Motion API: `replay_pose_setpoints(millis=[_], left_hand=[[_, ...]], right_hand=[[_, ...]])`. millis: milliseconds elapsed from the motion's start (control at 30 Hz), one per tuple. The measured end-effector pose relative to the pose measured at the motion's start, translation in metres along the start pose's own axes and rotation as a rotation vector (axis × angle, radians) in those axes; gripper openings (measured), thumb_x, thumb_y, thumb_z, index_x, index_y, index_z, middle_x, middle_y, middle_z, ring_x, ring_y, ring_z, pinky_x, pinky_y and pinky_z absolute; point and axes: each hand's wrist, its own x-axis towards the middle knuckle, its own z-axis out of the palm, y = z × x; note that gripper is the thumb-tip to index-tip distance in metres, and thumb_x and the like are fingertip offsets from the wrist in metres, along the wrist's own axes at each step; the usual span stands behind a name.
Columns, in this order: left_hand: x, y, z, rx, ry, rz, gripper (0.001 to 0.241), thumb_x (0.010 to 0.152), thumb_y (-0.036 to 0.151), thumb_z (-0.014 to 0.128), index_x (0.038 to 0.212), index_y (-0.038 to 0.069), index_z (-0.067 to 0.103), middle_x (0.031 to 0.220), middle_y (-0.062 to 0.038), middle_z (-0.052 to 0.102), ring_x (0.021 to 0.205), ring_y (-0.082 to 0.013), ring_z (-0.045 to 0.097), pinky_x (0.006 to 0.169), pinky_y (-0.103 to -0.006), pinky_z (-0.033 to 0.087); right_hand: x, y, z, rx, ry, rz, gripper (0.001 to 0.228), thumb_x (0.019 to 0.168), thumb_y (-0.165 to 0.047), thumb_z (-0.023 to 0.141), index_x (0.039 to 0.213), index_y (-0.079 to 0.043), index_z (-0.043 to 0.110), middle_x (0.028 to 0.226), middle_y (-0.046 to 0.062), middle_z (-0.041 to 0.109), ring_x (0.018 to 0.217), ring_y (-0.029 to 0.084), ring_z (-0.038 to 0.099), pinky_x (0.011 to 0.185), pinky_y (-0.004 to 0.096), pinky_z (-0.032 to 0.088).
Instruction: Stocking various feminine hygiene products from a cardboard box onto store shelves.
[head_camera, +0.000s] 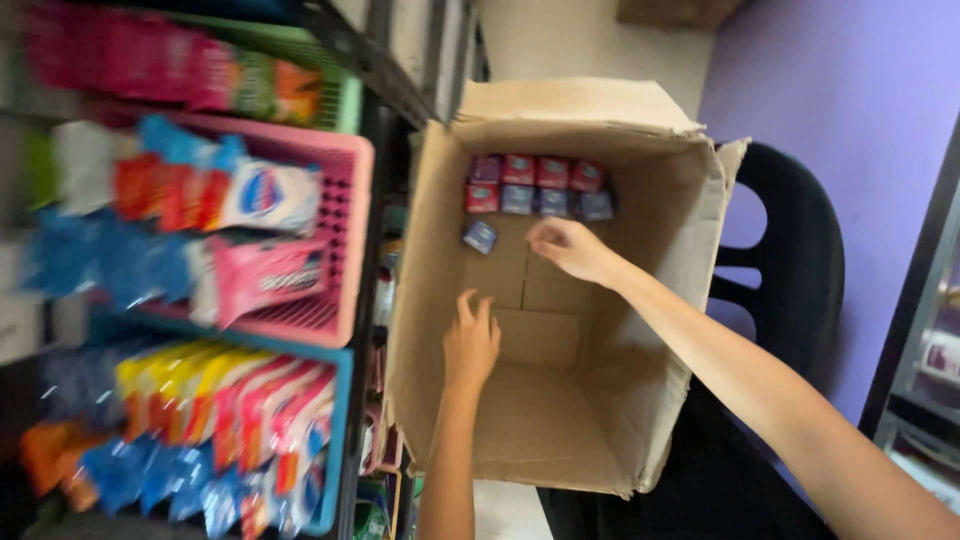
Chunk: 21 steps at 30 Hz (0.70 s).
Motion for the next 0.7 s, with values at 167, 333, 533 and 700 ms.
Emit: replay_pose_setpoints(millis=[167, 333, 533, 700], left_hand=[[0.072, -0.069, 0.107, 0.319, -0.107, 0.013, 0.059, 0.083, 0.015, 0.077, 0.137, 0.005, 0.056, 0.148, -0.020, 0.041, 0.129, -0.0374, 0.055, 0.096, -0.0467, 0.055], [0.129, -0.094, 0.158, 0.466, -0.091, 0.026, 0.066, 0.082, 0.006, 0.075, 0.144, 0.013, 0.053, 0.153, -0.013, 0.042, 0.134, -0.0328, 0.051, 0.103, -0.0447, 0.052], [0.181, -0.127, 0.198, 0.531, -0.004, 0.086, 0.070, 0.094, 0.008, 0.065, 0.158, 0.028, 0.044, 0.162, -0.008, 0.037, 0.126, -0.0309, 0.052, 0.095, -0.0413, 0.053], [0.201, -0.132, 0.192, 0.725, 0.071, 0.154, 0.073, 0.086, 0.016, 0.065, 0.151, 0.038, 0.040, 0.166, 0.000, 0.025, 0.152, -0.0297, 0.029, 0.102, -0.0397, 0.049]], right_hand=[[0.068, 0.054, 0.034, -0.298, 0.212, 0.031, 0.024, 0.095, -0.020, 0.068, 0.115, -0.007, 0.070, 0.101, 0.015, 0.073, 0.095, 0.030, 0.073, 0.082, 0.041, 0.057], [0.116, 0.137, 0.036, -0.635, 0.108, 0.161, 0.043, 0.083, -0.017, 0.073, 0.124, -0.008, 0.064, 0.128, 0.023, 0.060, 0.118, 0.042, 0.059, 0.098, 0.049, 0.051], [0.145, 0.135, 0.040, -1.053, 0.181, 0.002, 0.067, 0.076, -0.012, 0.075, 0.139, -0.004, 0.055, 0.147, 0.019, 0.049, 0.133, 0.037, 0.050, 0.104, 0.049, 0.045], [0.162, 0.164, 0.054, -1.174, 0.229, -0.146, 0.065, 0.077, -0.015, 0.069, 0.140, -0.005, 0.055, 0.143, 0.015, 0.053, 0.132, 0.033, 0.050, 0.106, 0.050, 0.042]])
